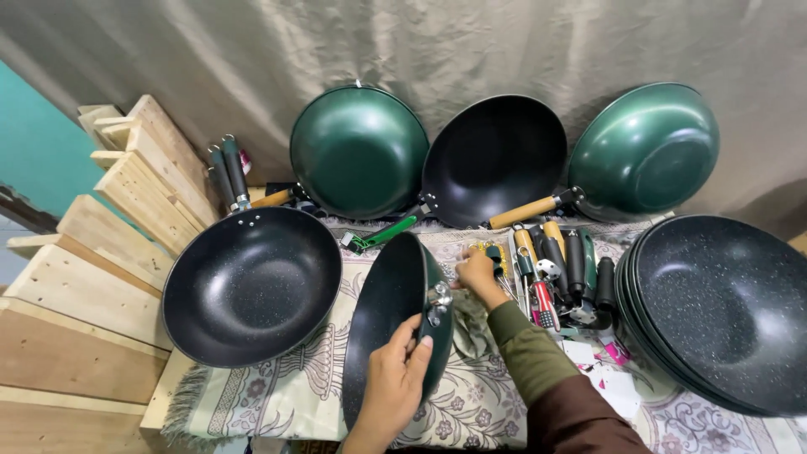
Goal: Assembling a handle onto a wok using a screwdriver and screws.
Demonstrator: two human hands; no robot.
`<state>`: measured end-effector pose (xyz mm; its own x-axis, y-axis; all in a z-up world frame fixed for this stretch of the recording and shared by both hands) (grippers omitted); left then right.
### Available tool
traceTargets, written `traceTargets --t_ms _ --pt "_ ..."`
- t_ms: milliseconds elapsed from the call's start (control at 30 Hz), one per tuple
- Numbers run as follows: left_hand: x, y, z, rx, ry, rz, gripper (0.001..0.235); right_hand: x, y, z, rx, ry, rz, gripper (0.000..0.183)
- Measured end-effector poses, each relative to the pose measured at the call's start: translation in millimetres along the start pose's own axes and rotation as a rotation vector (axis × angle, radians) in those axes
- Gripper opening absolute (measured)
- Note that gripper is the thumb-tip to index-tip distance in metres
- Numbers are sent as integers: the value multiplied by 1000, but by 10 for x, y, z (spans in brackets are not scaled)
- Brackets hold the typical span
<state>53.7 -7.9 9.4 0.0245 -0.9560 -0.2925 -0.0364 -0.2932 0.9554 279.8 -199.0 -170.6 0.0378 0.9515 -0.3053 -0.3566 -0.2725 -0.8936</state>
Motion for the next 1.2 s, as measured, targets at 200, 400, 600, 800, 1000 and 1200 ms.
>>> traceTargets --t_ms 200,400,600,800,1000,1200 --pt "4 -39 -21 8 4 22 38 151 342 -327 71 137 -426 42" --pt "31 37 -17 -17 18 -16 36 70 -113 309 70 -81 -526 71" --pt "175 38 -106 42 80 -81 34 -118 -390 1605 -413 -98 -297 56" --pt "592 -138 -348 30 41 -163 43 -299 -400 2341 -583 -537 1 126" --pt "1062 -173 -540 33 -57 -228 49 -482 -215 2370 -396 -519 -114 142" --pt "1468 -509 -715 60 -275 -130 57 -909 284 1682 -637 -185 -49 80"
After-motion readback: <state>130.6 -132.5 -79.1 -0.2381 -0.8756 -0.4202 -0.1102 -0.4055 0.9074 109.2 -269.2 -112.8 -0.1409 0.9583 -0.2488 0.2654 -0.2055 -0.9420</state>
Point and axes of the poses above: each hand's wrist, its own z-axis away from the middle knuckle, its own x-axis out of the palm, y = z × x, the point moved 6 cm from there along -z, towards the middle knuckle, and after that the axes turned 6 degrees about -x, right-handed, at the moved point
